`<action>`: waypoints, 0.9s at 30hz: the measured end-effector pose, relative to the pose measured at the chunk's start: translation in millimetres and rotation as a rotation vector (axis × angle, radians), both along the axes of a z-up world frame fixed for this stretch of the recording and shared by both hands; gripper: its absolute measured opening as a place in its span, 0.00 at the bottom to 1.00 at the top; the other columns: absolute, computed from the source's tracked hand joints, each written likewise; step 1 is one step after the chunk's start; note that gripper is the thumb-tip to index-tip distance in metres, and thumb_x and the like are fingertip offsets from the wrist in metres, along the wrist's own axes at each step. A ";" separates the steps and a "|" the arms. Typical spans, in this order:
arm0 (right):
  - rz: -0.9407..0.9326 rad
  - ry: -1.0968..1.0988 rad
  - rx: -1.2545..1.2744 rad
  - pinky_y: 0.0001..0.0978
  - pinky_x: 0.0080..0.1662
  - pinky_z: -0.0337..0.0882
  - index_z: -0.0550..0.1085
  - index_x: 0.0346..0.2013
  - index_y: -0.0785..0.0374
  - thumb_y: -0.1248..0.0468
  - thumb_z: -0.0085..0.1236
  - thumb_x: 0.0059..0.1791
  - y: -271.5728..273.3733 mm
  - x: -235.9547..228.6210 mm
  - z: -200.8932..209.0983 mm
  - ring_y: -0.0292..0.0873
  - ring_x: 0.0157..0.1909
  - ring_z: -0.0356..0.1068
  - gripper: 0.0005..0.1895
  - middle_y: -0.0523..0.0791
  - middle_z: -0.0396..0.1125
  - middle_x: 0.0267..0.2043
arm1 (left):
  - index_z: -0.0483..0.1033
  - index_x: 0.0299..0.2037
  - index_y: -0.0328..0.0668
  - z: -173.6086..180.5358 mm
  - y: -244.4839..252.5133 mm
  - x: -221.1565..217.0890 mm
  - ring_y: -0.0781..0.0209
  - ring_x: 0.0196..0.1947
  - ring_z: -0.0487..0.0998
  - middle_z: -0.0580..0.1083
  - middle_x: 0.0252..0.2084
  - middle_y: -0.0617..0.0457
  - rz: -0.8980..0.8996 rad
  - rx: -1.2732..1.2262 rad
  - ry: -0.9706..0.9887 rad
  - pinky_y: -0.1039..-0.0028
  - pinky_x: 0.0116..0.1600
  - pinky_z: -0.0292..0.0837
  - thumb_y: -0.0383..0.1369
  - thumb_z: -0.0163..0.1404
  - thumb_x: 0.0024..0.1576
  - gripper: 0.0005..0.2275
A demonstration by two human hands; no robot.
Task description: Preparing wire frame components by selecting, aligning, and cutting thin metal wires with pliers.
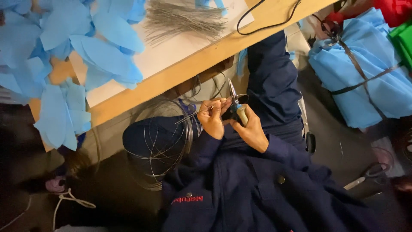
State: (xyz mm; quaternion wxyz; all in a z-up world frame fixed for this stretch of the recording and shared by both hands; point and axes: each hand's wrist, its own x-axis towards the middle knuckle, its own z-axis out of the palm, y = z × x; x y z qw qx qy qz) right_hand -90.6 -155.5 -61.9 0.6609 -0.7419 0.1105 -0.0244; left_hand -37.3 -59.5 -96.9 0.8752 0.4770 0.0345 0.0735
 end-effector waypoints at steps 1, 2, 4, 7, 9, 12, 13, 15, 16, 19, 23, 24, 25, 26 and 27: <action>-0.005 -0.004 0.001 0.37 0.37 0.63 0.66 0.31 0.62 0.69 0.52 0.39 -1.4 0.4 -7.9 0.46 0.36 0.65 0.08 0.50 0.62 0.28 | 0.65 0.27 0.27 -0.3 0.7 1.4 0.43 0.31 0.76 0.72 0.29 0.32 -0.005 0.001 -0.004 0.54 0.36 0.74 0.19 0.45 0.52 0.03; -0.038 0.021 0.117 0.35 0.40 0.62 0.61 0.34 0.61 0.71 0.54 0.38 -2.9 -0.2 -16.2 0.43 0.38 0.62 0.14 0.46 0.60 0.30 | 0.65 0.27 0.27 -1.1 1.5 1.7 0.44 0.30 0.76 0.72 0.29 0.33 -0.004 0.012 0.003 0.57 0.36 0.74 0.19 0.44 0.53 0.03; -0.073 0.045 0.235 0.32 0.44 0.61 0.55 0.37 0.60 0.72 0.57 0.38 -1.4 0.1 -14.4 0.39 0.40 0.58 0.21 0.43 0.57 0.33 | 0.65 0.27 0.28 -0.1 2.7 2.0 0.46 0.30 0.77 0.72 0.29 0.34 -0.005 0.025 0.009 0.59 0.36 0.75 0.20 0.44 0.53 0.03; -0.098 0.124 0.352 0.29 0.39 0.65 0.59 0.46 0.64 0.70 0.60 0.36 4.5 1.2 3.6 0.39 0.41 0.60 0.28 0.45 0.59 0.37 | 0.66 0.28 0.25 2.9 3.2 0.8 0.43 0.31 0.76 0.72 0.29 0.32 -0.019 0.055 -0.002 0.57 0.35 0.74 0.19 0.45 0.52 0.02; -0.082 0.196 0.289 0.21 0.26 0.62 0.65 0.25 0.65 0.65 0.64 0.35 4.3 2.1 -0.8 0.33 0.28 0.60 0.14 0.41 0.58 0.22 | 0.65 0.28 0.26 1.9 2.0 0.1 0.45 0.30 0.77 0.72 0.29 0.34 -0.014 0.034 0.024 0.58 0.36 0.75 0.19 0.44 0.52 0.02; -0.065 0.239 0.248 0.23 0.21 0.60 0.69 0.23 0.66 0.59 0.65 0.36 1.7 3.3 -8.1 0.35 0.22 0.63 0.15 0.44 0.61 0.18 | 0.65 0.27 0.25 2.8 0.6 -1.7 0.43 0.30 0.76 0.72 0.29 0.32 -0.013 0.046 0.004 0.57 0.35 0.74 0.18 0.45 0.52 0.03; -0.064 0.240 0.248 0.23 0.21 0.60 0.69 0.23 0.66 0.59 0.65 0.36 1.3 5.0 -12.4 0.35 0.22 0.63 0.15 0.44 0.61 0.18 | 0.65 0.27 0.25 4.5 -0.9 -1.4 0.43 0.30 0.76 0.72 0.29 0.32 -0.012 0.047 0.005 0.57 0.35 0.74 0.18 0.45 0.52 0.03; -0.065 0.237 0.222 0.22 0.22 0.63 0.72 0.27 0.67 0.61 0.62 0.38 2.2 5.9 -21.5 0.36 0.20 0.65 0.12 0.49 0.66 0.19 | 0.66 0.27 0.26 7.3 -2.2 -3.5 0.42 0.30 0.76 0.72 0.29 0.33 -0.039 0.064 -0.010 0.56 0.35 0.74 0.20 0.46 0.52 0.03; -0.061 0.243 0.221 0.22 0.22 0.63 0.72 0.27 0.67 0.61 0.62 0.38 1.8 3.6 -23.3 0.36 0.20 0.65 0.12 0.49 0.66 0.19 | 0.66 0.27 0.26 6.2 -2.0 -4.3 0.42 0.30 0.76 0.72 0.29 0.33 -0.034 0.063 -0.005 0.56 0.35 0.74 0.20 0.46 0.52 0.03; -0.051 0.211 0.200 0.21 0.22 0.60 0.72 0.26 0.66 0.60 0.62 0.39 0.9 0.8 -25.2 0.34 0.19 0.62 0.12 0.45 0.63 0.17 | 0.65 0.27 0.27 6.2 -2.0 -2.6 0.41 0.31 0.76 0.72 0.29 0.33 -0.045 0.059 -0.005 0.55 0.35 0.74 0.19 0.45 0.52 0.03; -0.039 0.147 0.026 0.24 0.23 0.53 0.64 0.15 0.62 0.58 0.60 0.40 0.5 2.1 -29.3 0.32 0.20 0.54 0.17 0.40 0.55 0.14 | 0.65 0.27 0.26 6.1 -1.4 -2.3 0.42 0.31 0.76 0.72 0.29 0.33 -0.035 0.082 -0.018 0.55 0.35 0.74 0.19 0.45 0.52 0.03; -0.042 0.120 -0.010 0.22 0.22 0.52 0.61 0.12 0.61 0.59 0.60 0.41 -0.1 3.6 -31.9 0.31 0.19 0.53 0.19 0.38 0.53 0.12 | 0.66 0.27 0.26 5.2 -1.5 -2.3 0.43 0.31 0.76 0.72 0.29 0.33 -0.032 0.093 -0.031 0.55 0.34 0.74 0.19 0.45 0.52 0.03; -0.040 0.123 -0.008 0.22 0.22 0.52 0.61 0.12 0.61 0.59 0.60 0.41 -0.7 2.5 -37.9 0.31 0.19 0.53 0.19 0.38 0.53 0.12 | 0.66 0.27 0.26 5.1 -1.8 -2.7 0.43 0.31 0.76 0.72 0.29 0.33 -0.030 0.094 -0.028 0.55 0.34 0.74 0.19 0.45 0.52 0.03; -0.041 0.120 0.006 0.22 0.22 0.53 0.63 0.14 0.61 0.60 0.59 0.41 -1.3 1.3 -43.8 0.31 0.20 0.54 0.16 0.39 0.55 0.13 | 0.65 0.27 0.26 5.2 -2.2 -3.0 0.43 0.31 0.76 0.72 0.29 0.34 -0.037 0.096 -0.033 0.56 0.34 0.74 0.19 0.44 0.52 0.03; -0.042 0.116 0.020 0.23 0.23 0.54 0.66 0.16 0.62 0.62 0.57 0.41 -2.0 0.0 -49.6 0.31 0.20 0.55 0.13 0.39 0.56 0.14 | 0.65 0.28 0.25 5.4 -2.9 -3.3 0.44 0.30 0.76 0.72 0.29 0.34 -0.045 0.098 -0.038 0.58 0.34 0.75 0.19 0.43 0.53 0.03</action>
